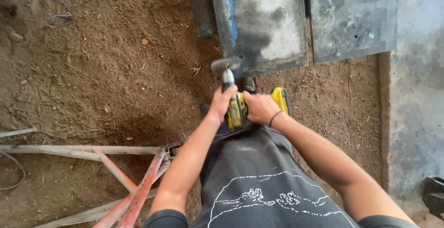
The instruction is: Using a power drill with a wire brush attachment to sand and clean a metal plate on the floor
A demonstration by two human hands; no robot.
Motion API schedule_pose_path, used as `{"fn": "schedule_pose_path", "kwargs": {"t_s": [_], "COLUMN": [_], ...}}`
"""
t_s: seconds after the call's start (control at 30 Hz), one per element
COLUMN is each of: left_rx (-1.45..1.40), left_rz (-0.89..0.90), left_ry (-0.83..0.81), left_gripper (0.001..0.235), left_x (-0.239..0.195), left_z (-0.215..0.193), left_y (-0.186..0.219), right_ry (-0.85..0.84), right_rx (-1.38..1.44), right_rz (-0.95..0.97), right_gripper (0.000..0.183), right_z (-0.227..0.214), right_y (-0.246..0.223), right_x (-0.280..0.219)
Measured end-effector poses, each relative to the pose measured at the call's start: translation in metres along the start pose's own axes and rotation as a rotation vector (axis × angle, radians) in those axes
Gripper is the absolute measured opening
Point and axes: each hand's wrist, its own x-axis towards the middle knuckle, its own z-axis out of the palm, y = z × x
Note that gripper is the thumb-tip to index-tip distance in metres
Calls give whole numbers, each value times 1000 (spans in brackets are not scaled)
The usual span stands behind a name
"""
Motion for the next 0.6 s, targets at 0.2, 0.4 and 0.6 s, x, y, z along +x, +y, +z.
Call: {"fn": "schedule_pose_path", "kwargs": {"t_s": [0.2, 0.4, 0.6], "left_rx": [-69, -66, -70], "left_rz": [-72, -22, -107], "left_ry": [34, 46, 12], "left_gripper": [40, 39, 38], "left_x": [-23, -2, -38], "left_z": [-9, 0, 9], "left_y": [-30, 0, -12], "right_ry": [-46, -12, -74], "right_rx": [20, 30, 32], "right_rz": [-17, 1, 25], "right_gripper": [32, 34, 30], "right_z": [2, -3, -4], "right_y": [-12, -4, -8], "right_x": [-20, 2, -30]}}
